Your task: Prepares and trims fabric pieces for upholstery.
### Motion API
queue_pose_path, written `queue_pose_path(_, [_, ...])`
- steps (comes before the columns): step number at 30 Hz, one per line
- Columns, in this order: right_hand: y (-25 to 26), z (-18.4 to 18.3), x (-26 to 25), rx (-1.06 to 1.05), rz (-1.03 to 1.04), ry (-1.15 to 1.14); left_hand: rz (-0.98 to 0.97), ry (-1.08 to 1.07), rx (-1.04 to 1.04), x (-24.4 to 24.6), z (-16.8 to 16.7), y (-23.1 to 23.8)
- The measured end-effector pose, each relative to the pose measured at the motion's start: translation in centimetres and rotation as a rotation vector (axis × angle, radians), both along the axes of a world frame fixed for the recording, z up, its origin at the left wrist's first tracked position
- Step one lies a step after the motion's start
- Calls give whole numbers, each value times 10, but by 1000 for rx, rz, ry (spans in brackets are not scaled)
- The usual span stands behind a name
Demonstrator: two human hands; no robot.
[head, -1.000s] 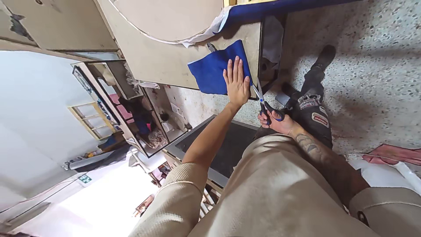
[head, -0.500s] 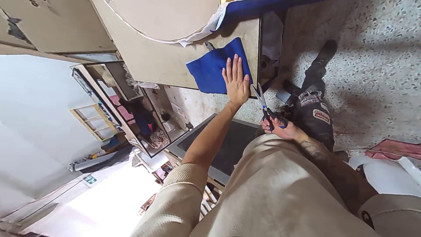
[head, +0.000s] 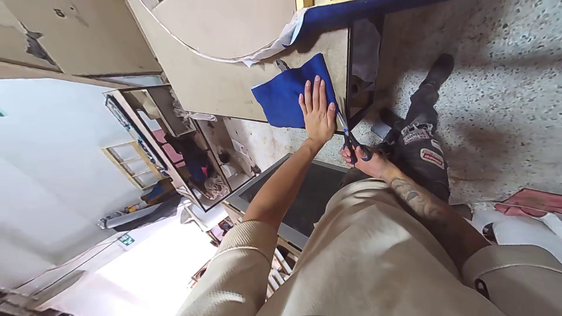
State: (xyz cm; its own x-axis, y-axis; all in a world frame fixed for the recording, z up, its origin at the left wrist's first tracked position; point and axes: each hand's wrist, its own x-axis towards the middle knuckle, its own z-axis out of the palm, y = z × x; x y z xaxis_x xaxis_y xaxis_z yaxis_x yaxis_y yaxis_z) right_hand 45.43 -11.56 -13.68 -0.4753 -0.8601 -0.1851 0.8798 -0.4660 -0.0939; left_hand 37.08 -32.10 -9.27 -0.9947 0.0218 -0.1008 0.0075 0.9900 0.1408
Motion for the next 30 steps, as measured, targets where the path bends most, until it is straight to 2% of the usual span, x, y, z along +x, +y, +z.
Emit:
queue_pose_path(5, [-18, 19, 2, 21, -67, -94, 5, 26, 0, -3, -4, -3])
queue_pose_path(9, [-13, 17, -4, 19, -72, -126, 5, -11, -18, -5, -2, -3])
queue_pose_path(15, [-15, 30, -32, 68, -62, -178, 20, -58, 5, -9, 13, 2])
queue_pose_path(18, [-14, 32, -43, 73, -50, -131, 19, -76, 26, -12, 15, 2])
queue_pose_path(22, [-14, 50, -63, 152, -54, -183, 25, -114, 39, -11, 17, 0])
queue_pose_path(27, [-17, 58, -90, 247, 11, -34, -10, -132, 29, -12, 16, -4])
queue_pose_path(30, [-20, 65, -107, 291, 7, -129, -20, -144, 56, -11, 16, -5])
